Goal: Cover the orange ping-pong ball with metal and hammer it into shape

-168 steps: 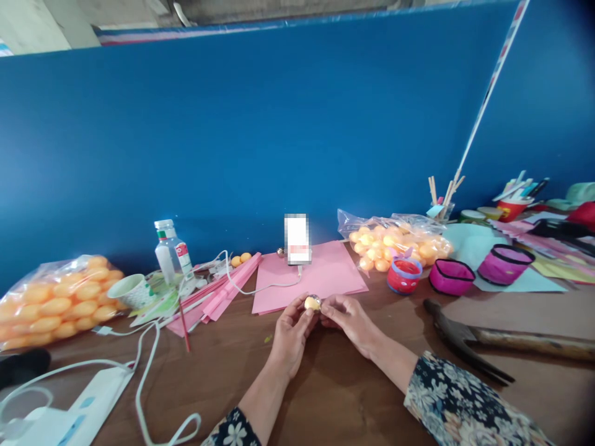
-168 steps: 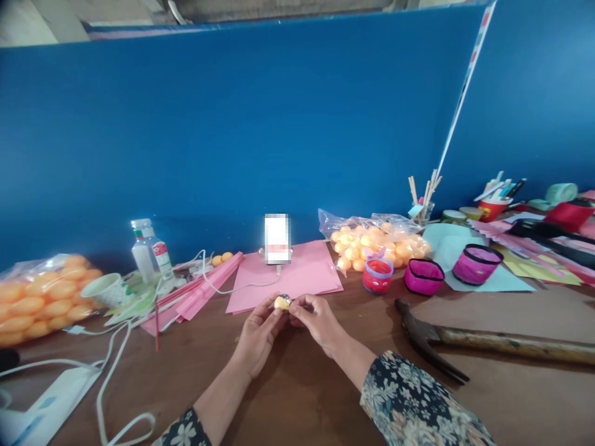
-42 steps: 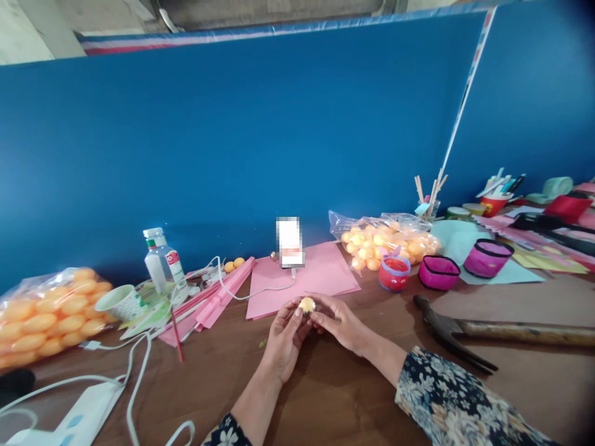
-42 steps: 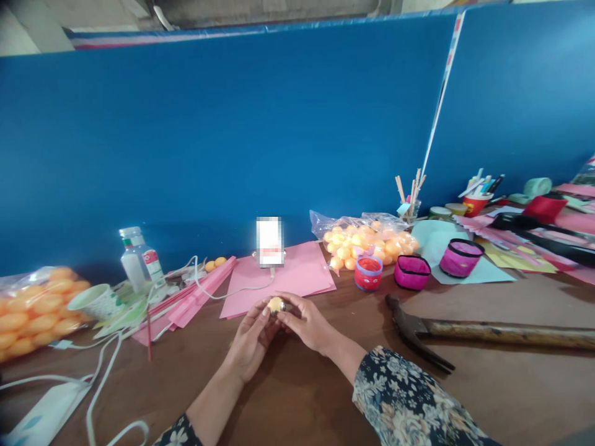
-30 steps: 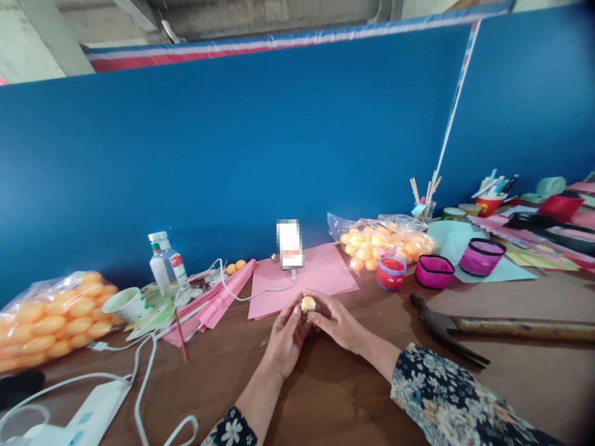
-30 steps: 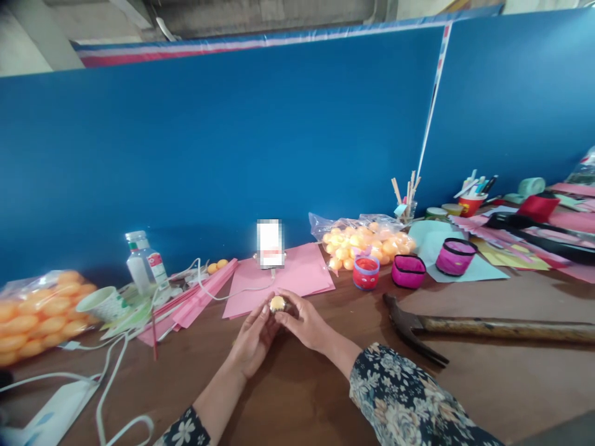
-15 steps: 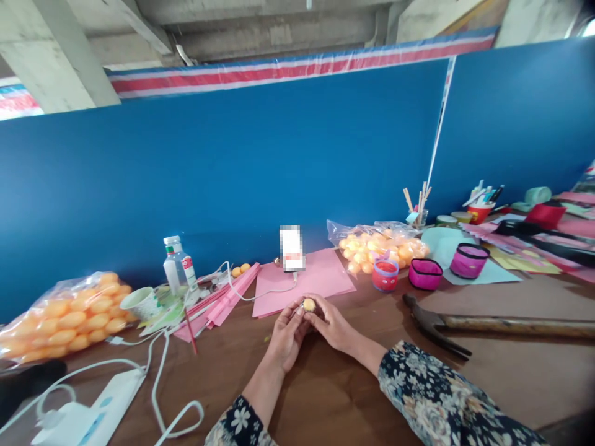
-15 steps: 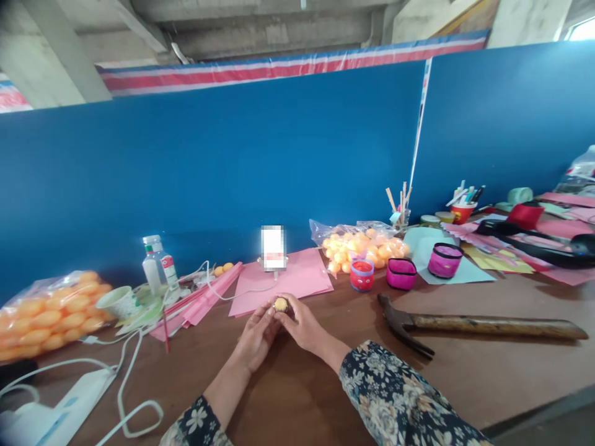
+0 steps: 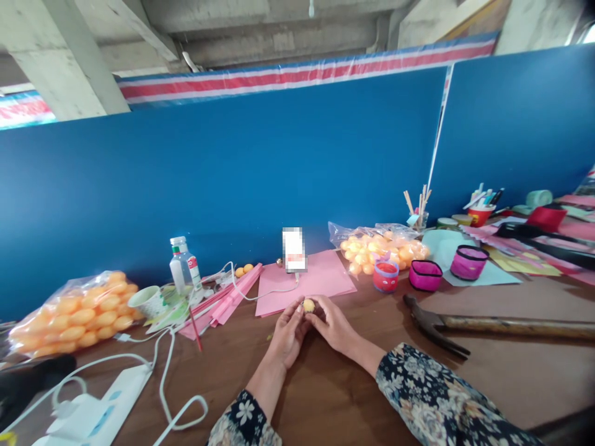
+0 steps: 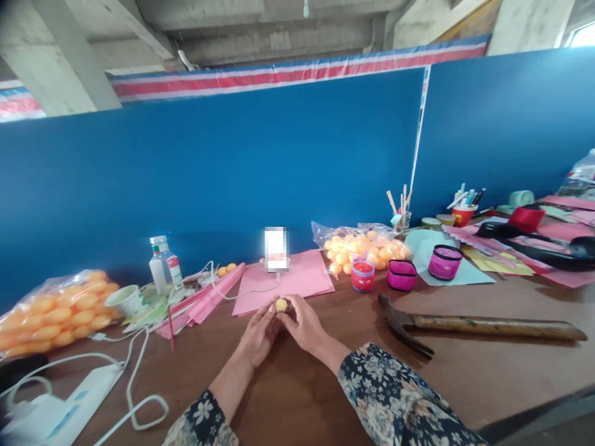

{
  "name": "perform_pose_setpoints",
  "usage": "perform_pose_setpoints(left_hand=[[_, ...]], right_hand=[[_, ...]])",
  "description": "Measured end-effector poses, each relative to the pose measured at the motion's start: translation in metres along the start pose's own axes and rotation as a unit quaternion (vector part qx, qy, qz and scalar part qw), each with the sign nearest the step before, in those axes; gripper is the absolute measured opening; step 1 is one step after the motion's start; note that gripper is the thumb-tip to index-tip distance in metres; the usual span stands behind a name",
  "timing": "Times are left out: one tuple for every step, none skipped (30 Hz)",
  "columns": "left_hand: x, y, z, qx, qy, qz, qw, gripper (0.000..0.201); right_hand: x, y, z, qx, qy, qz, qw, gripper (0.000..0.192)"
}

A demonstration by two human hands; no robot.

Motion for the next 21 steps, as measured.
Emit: perform_pose_setpoints(left_hand=[[0.0,0.0,0.001,-0.002,-0.003,-0.001,1.0,0.03],[-0.001,0.0,0.001,-0.003,-0.005,-0.004,1.0,0.03],[-0.002,-0.001,0.001,-0.003,-0.007,-0.008,1.0,0.029],[-0.002,-0.001,0.001,-0.001,-0.008,-0.012,1.0,0.029],[-0.003,-0.001,0.001,0.001,-0.009,-0.016,1.0,0.028],[-0.003,-0.001,0.001,0.004,-0.009,-0.018,1.0,0.027],[-0.003,-0.001,0.0,0.005,-0.01,-0.018,1.0,0.026],[-0.003,-0.001,0.0,0.007,-0.01,-0.018,1.0,0.026],[-0.003,-0.001,0.0,0.007,-0.011,-0.017,1.0,0.026],[-0.003,-0.001,0.0,0.007,-0.013,-0.016,1.0,0.026],[-0.003,-0.001,0.001,0.005,-0.014,-0.014,1.0,0.027],[-0.003,-0.001,0.001,0.004,-0.015,-0.014,1.0,0.029],[-0.003,-0.002,0.001,0.002,-0.015,-0.014,1.0,0.032],[-0.004,-0.002,0.001,0.002,-0.014,-0.018,1.0,0.034],[-0.005,-0.002,0.001,0.004,-0.009,-0.024,1.0,0.035],[-0.006,-0.003,0.0,0.008,-0.003,-0.032,0.999,0.036],[-0.007,-0.003,-0.002,0.013,0.005,-0.042,0.999,0.034],[-0.008,-0.003,-0.003,0.019,0.013,-0.052,0.998,0.033],[-0.009,-0.004,-0.004,0.024,0.02,-0.061,0.998,0.03],[-0.01,-0.004,-0.006,0.029,0.024,-0.068,0.997,0.029],[-0.011,-0.004,-0.006,0.032,0.027,-0.072,0.997,0.028]], right_hand=[[0.0,0.0,0.0,0.0,0.006,0.002,1.0,0.029],[0.0,0.0,-0.001,-0.001,0.012,0.003,1.0,0.028],[0.0,0.0,0.0,-0.002,0.018,0.003,1.0,0.028],[0.0,0.0,0.0,-0.004,0.024,0.002,1.0,0.028],[0.0,0.0,0.0,-0.006,0.032,0.0,0.999,0.028],[0.0,0.0,0.0,-0.007,0.042,-0.003,0.999,0.028],[-0.001,0.0,0.001,-0.009,0.052,-0.006,0.999,0.028],[-0.001,0.0,0.002,-0.012,0.063,-0.007,0.998,0.028],[-0.002,0.001,0.003,-0.015,0.075,-0.007,0.997,0.028],[-0.002,0.0,0.004,-0.019,0.086,-0.007,0.996,0.029],[-0.002,0.0,0.005,-0.023,0.097,-0.007,0.995,0.029],[-0.003,0.0,0.006,-0.027,0.11,-0.008,0.993,0.03],[-0.004,0.0,0.006,-0.031,0.125,-0.01,0.992,0.03],[-0.006,-0.001,0.006,-0.033,0.143,-0.014,0.989,0.03],[-0.008,-0.001,0.005,-0.033,0.166,-0.02,0.985,0.03],[-0.01,-0.002,0.002,-0.029,0.191,-0.027,0.981,0.029],[-0.012,-0.002,0.0,-0.022,0.218,-0.034,0.975,0.03],[-0.014,-0.002,-0.004,-0.013,0.245,-0.041,0.969,0.03],[-0.016,-0.002,-0.007,-0.004,0.272,-0.046,0.961,0.031],[-0.017,-0.002,-0.01,0.004,0.296,-0.049,0.954,0.031],[-0.018,-0.002,-0.013,0.011,0.317,-0.046,0.947,0.03]])
Point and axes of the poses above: each hand's wrist, its own y-axis away from the middle knuckle, its own x-axis out of the palm, z = x × y, the point moved 7 cm from there along -y, towards the middle knuckle, and after that the axes turned 2 degrees about -y, right-handed, at the moved point
